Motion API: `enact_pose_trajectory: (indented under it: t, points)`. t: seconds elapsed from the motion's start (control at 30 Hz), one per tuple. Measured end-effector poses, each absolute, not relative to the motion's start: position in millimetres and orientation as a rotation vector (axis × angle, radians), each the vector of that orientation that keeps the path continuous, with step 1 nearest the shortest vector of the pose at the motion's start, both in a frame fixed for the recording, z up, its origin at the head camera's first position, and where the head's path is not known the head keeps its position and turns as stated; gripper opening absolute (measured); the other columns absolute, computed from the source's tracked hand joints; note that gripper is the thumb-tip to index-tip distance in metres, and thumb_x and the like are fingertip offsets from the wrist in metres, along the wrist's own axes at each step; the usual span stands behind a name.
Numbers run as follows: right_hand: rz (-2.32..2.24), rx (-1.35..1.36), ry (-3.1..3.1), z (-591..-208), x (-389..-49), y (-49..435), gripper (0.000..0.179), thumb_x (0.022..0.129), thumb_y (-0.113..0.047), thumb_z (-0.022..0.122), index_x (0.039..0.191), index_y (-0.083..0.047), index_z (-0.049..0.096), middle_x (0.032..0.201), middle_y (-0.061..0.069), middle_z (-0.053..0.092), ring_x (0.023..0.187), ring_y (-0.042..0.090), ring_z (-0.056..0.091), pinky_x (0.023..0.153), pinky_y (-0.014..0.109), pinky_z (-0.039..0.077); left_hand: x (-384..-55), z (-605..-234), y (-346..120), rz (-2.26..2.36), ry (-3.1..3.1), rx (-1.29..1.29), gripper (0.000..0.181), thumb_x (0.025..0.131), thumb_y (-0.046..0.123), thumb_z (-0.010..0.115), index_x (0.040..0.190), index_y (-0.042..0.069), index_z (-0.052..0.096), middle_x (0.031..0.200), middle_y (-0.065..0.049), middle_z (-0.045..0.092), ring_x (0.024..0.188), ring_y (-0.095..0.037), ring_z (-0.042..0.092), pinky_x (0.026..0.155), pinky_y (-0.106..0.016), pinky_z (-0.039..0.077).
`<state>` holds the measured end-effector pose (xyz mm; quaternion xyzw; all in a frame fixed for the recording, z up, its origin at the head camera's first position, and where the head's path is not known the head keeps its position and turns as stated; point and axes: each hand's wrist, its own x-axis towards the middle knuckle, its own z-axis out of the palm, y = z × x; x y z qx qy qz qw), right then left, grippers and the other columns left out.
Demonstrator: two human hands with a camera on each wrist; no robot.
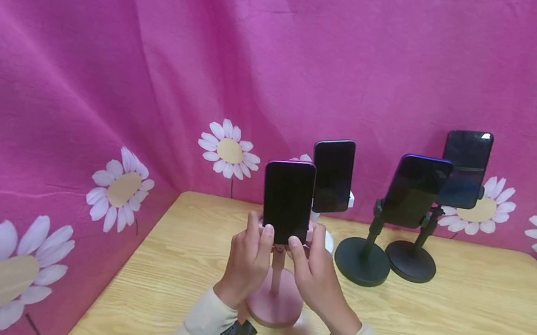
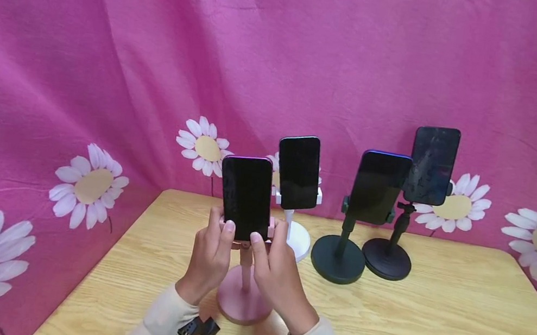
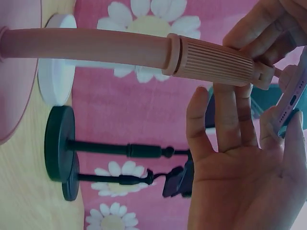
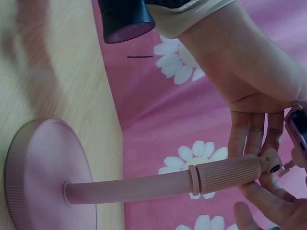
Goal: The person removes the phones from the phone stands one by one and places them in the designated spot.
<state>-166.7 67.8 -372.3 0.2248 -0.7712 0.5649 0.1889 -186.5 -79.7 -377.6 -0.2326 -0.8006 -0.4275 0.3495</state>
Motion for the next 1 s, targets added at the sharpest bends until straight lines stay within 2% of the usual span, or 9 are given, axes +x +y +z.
enact_pose_trajectory:
  t: [0.17, 0.3, 0.57, 0.83, 1.0]
  points:
    - [1.488, 0.615, -2.194, -369, -151, 80, 0.023, 0.100, -0.013, 0.051, 0.120, -0.009, 0.042, 0.109, 0.003, 0.062, 0.097, 0.011, 0.065, 0.084, 0.034, 0.053, -176, -376, -69, -1.127, -2.055, -0.643, 0.022, 0.098, 0.015, 0.042, 0.117, 0.005, 0.046, 0.072, 0.000, 0.062, 0.063, -0.010, 0.058, 0.055, -0.021, 0.047]
    - [1.427, 0.598, -2.201, -369, -142, 89, 0.023, 0.098, -0.010, 0.053, 0.119, -0.008, 0.042, 0.107, 0.001, 0.063, 0.089, 0.012, 0.065, 0.077, 0.032, 0.052, -170, -377, -60, -1.112, -2.036, -0.652, 0.020, 0.097, 0.014, 0.042, 0.115, 0.005, 0.047, 0.071, 0.001, 0.063, 0.060, -0.010, 0.057, 0.053, -0.019, 0.045]
    - [1.422, 0.577, -2.233, -370, -128, 108, 0.024, 0.098, -0.010, 0.053, 0.119, -0.010, 0.041, 0.102, -0.005, 0.065, 0.085, 0.010, 0.063, 0.077, 0.030, 0.052, -159, -377, -43, -1.132, -2.010, -0.690, 0.019, 0.097, 0.012, 0.042, 0.114, 0.006, 0.048, 0.073, 0.001, 0.065, 0.061, -0.009, 0.059, 0.054, -0.017, 0.045]
    - [1.453, 0.577, -2.238, -370, -119, 120, 0.025, 0.100, -0.009, 0.050, 0.122, -0.011, 0.041, 0.110, -0.005, 0.067, 0.099, 0.011, 0.065, 0.087, 0.030, 0.052, -156, -379, -31, -1.113, -1.992, -0.706, 0.020, 0.096, 0.012, 0.043, 0.115, 0.006, 0.047, 0.073, -0.001, 0.065, 0.063, -0.010, 0.062, 0.057, -0.018, 0.048]
    - [1.459, 0.569, -2.239, -370, -116, 125, 0.026, 0.100, -0.009, 0.050, 0.124, -0.011, 0.040, 0.114, -0.003, 0.066, 0.102, 0.012, 0.064, 0.089, 0.028, 0.051, -152, -379, -23, -1.125, -2.000, -0.691, 0.022, 0.096, 0.012, 0.044, 0.117, 0.005, 0.047, 0.072, -0.001, 0.065, 0.064, -0.013, 0.063, 0.057, -0.020, 0.050]
